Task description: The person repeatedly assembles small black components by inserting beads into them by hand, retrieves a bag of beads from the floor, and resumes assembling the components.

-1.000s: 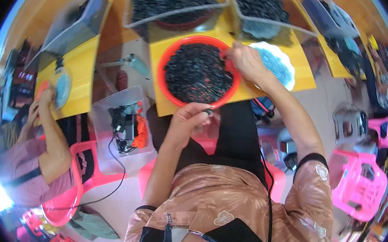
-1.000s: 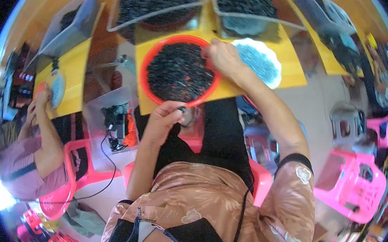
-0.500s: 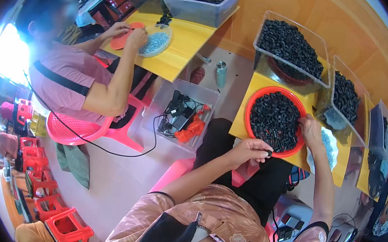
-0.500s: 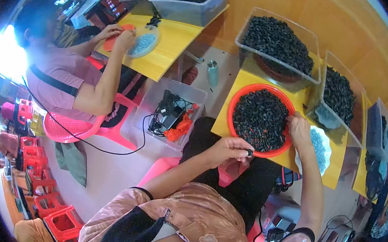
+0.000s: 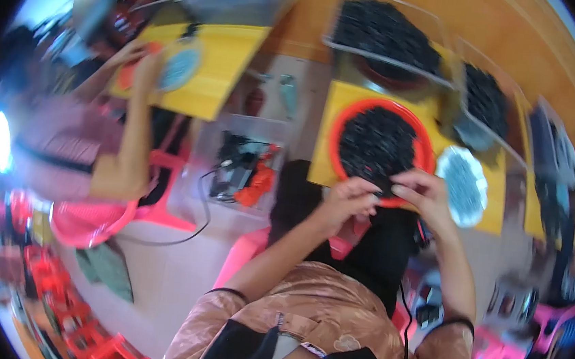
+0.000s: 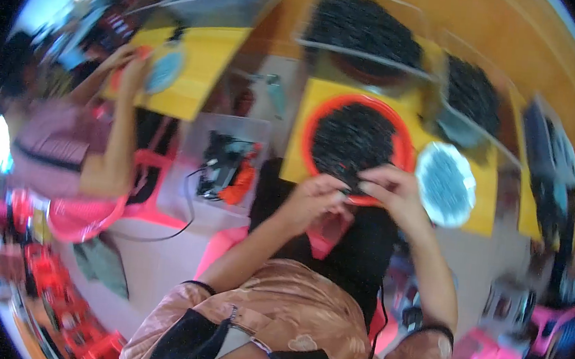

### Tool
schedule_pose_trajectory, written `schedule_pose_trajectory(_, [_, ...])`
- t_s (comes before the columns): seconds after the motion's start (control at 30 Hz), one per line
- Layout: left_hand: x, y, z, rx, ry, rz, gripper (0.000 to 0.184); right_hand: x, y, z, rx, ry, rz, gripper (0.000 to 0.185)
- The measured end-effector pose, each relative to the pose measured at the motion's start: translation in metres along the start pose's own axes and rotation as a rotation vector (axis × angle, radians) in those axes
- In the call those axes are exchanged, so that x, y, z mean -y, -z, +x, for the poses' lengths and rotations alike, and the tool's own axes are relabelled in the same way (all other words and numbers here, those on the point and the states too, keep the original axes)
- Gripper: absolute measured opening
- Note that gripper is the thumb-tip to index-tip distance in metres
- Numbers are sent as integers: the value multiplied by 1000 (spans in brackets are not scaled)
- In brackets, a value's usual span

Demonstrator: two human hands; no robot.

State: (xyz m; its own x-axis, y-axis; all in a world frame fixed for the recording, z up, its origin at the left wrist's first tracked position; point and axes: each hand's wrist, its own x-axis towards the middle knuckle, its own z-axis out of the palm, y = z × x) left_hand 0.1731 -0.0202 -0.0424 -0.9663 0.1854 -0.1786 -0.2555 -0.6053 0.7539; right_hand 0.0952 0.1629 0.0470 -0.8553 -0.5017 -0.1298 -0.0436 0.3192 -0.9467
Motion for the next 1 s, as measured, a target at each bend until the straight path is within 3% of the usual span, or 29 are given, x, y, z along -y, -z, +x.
schedule_pose_trajectory(0.07, [-5,-6,-6,-15,5,-20,16,-3,-17,-15,-4,-44,266,17])
schedule_pose_trajectory(0.2, [-11,-21,-12,-140,-31,74,15,-32,-35,-27,-81,7,294,17])
schedule_pose_trajectory(0.3, [-9,-19,-14,-132,-72,117,18,-35,-43,-30,-41,-22,572,15])
schedule_pose_trajectory(0.53, [-13,-22,-14,-124,-89,236,17,-30,-52,-37,-104,-72,783,14])
schedule_pose_trajectory(0.7, [-20,-23,-15,-116,-66,209,18,-34,-53,-30,-160,-175,825,20])
schedule_pose_trajectory(1.0, [-19,-23,-17,-129,-165,291,15,-25,-55,-25,-116,-151,694,16])
